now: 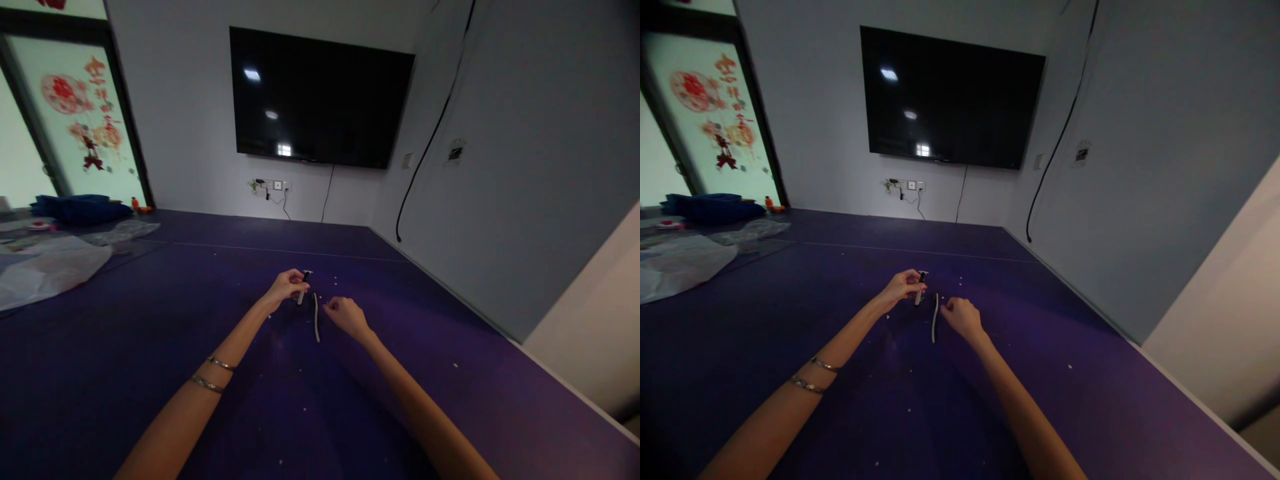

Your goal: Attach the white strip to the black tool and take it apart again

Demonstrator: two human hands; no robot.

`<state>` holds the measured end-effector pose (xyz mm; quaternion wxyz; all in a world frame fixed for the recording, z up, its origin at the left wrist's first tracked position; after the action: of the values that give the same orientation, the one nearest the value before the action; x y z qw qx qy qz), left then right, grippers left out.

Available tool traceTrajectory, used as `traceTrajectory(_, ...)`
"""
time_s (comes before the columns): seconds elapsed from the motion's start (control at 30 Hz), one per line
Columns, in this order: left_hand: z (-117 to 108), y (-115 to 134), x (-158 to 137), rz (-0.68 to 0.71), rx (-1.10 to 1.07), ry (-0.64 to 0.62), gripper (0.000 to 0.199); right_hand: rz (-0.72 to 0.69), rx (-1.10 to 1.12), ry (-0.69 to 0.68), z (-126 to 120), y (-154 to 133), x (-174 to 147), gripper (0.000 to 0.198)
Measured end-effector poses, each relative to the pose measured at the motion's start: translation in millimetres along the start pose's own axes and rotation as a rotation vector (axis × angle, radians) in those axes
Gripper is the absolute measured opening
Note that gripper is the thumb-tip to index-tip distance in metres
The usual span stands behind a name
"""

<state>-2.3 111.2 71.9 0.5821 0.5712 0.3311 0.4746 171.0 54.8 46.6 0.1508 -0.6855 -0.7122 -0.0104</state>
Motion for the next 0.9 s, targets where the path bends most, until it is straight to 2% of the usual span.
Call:
traceTrajectory(0.07,3,2,-1,0.009,0.002,-0.018,0.029,-0.034,-0.07,-0.109,11,-24,0,0.04)
traceTrajectory(0.17,8,4,-3,0.006,-0.002,-0.033,0.029,-0.036,-0.153,-0.149,25,-42,1,0.046)
traceTrajectory(0.3,11,6,-4,0.011,-0.002,-0.049,0.029,-0.015,-0.205,-0.144,35,-46,4,0.041)
traceTrajectory(0.4,12,6,-3,0.032,0.011,-0.073,0.028,0.004,-0.196,-0.142,31,-38,7,0.036)
traceTrajectory(0.57,15,9,-7,0.047,-0.016,-0.129,0.028,0.015,-0.061,-0.096,1,-3,12,0.035)
traceTrajectory(0.73,21,15,-14,0.058,-0.045,-0.181,0.027,-0.158,0.351,-0.012,-49,22,10,0.036)
traceTrajectory(0.9,27,13,-18,0.09,-0.035,-0.23,0.024,-0.261,0.378,0.097,-99,31,-2,0.035)
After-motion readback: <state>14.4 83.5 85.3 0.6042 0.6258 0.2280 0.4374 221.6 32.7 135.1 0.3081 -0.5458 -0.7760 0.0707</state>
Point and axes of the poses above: each hand's wrist, its own x-axis towards the middle knuckle, its own z-axis out of the palm, y = z × x, the point moved 7 cm from there along x, towards the middle knuckle, and after that the axes turned 10 degrees about -x, right-handed, at the moved point
